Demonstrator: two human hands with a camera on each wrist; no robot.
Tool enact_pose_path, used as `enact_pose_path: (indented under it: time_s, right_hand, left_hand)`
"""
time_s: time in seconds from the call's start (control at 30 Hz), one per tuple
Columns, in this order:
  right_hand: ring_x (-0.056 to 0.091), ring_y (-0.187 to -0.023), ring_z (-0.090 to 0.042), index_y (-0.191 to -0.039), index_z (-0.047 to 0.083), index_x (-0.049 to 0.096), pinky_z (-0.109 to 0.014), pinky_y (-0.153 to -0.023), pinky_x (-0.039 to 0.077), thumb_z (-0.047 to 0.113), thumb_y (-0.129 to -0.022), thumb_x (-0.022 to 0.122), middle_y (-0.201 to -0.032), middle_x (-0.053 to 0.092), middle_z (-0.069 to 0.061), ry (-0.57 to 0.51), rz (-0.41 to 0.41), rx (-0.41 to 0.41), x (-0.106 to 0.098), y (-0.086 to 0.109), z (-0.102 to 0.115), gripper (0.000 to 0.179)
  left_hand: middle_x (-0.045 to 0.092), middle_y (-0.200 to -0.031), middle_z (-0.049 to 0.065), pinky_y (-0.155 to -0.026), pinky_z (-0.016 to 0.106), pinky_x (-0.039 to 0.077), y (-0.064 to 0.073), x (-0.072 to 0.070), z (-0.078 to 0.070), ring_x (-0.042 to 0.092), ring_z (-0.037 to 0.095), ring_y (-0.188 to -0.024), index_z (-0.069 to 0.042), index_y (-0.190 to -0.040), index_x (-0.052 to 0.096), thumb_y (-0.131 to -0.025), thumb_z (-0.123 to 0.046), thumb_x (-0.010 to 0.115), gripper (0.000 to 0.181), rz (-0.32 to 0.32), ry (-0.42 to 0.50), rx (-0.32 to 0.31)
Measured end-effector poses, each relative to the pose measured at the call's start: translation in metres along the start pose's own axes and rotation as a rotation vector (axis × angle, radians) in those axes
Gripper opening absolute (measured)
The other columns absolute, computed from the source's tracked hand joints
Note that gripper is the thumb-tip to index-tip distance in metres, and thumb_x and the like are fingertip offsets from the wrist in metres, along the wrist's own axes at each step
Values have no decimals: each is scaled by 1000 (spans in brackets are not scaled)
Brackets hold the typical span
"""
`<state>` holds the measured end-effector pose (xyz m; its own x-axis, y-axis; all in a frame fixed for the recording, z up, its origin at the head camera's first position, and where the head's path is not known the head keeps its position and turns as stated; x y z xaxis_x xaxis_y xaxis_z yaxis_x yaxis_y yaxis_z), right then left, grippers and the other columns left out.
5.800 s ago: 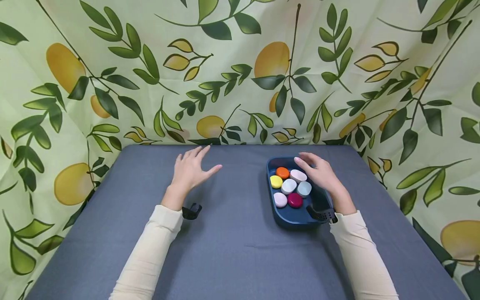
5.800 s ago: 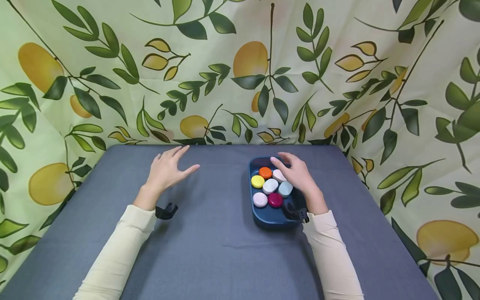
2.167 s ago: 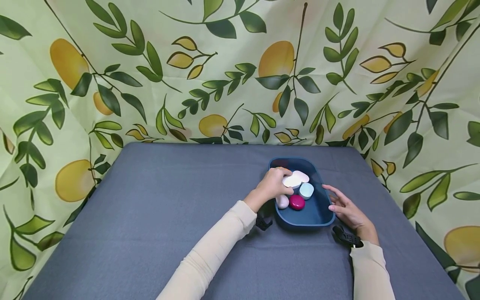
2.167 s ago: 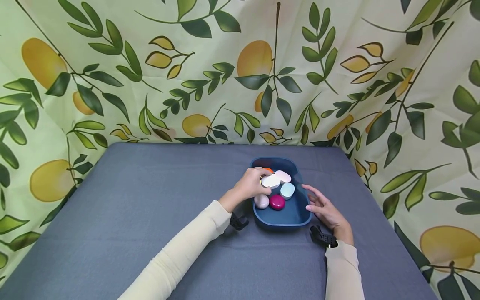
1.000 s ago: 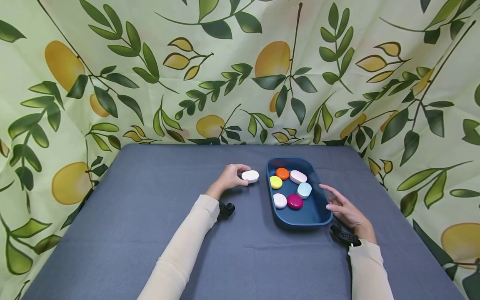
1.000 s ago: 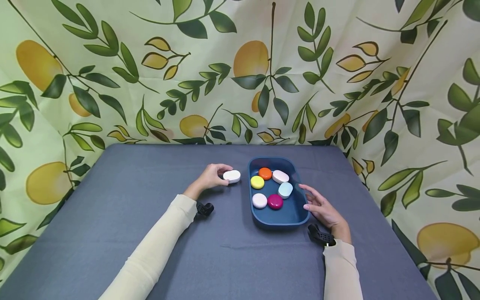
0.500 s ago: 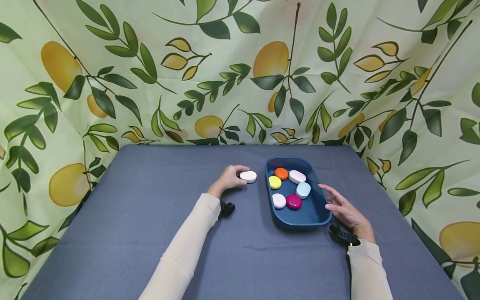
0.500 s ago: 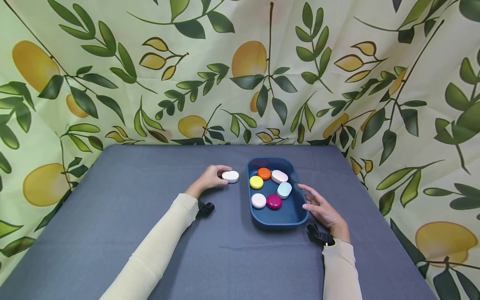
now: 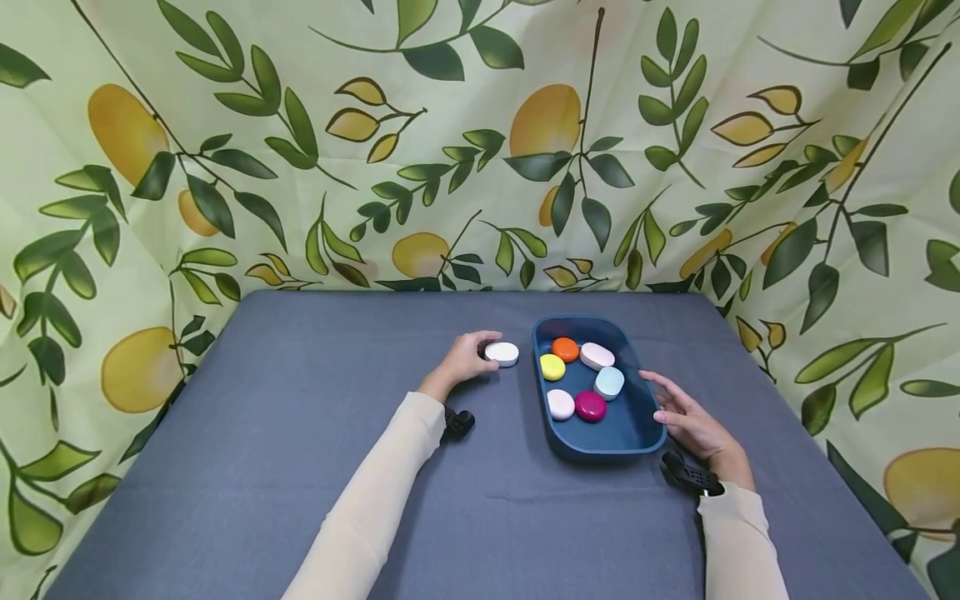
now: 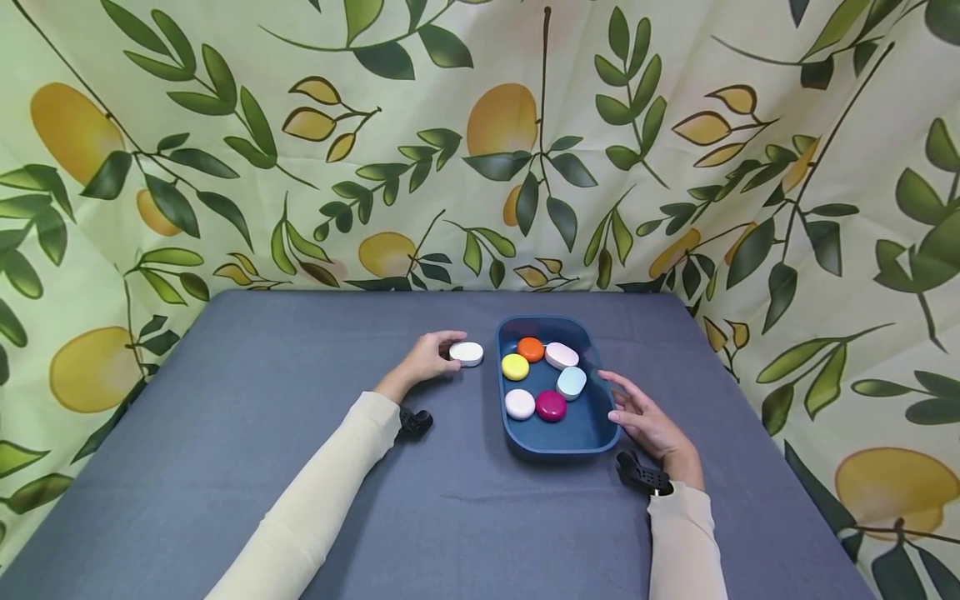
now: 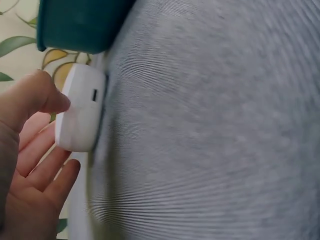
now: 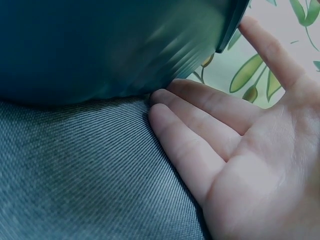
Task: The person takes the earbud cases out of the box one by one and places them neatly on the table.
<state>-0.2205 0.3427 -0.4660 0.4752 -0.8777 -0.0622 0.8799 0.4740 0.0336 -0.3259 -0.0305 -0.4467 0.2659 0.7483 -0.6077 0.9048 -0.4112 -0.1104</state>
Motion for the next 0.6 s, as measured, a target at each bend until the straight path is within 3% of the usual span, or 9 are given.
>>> enact_pose_path:
  time_s: [0.3,0.6]
  right_hand:
    - [53,-113,8,-150,28,26,-18,-91,52,9,-98,46,-131,42,22,21,-20,32,-1,1,-2,59]
    - [54,-112,6,-148,31,29,-18,-90,52,9,-97,46,-129,46,19,21,-25,32,1,0,2,58]
  left_hand:
    - [59,-135,17,-108,42,44,3,-6,-14,54,32,-129,1,-130,57,-83,-7,71,50,-72,-3,50]
    - [59,-136,17,-110,43,44,8,-4,-44,54,31,-128,-1,-131,57,-86,-6,68,47,-28,24,89]
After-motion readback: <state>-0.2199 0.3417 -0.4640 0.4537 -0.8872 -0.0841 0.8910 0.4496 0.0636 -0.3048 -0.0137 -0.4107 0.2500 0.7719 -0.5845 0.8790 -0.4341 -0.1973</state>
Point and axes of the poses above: each hand's wrist, its own y-axis away from the middle knuckle, its own x-axis out of the palm, z = x × y, the point moved 2 cm from there along -y, towards the middle knuckle
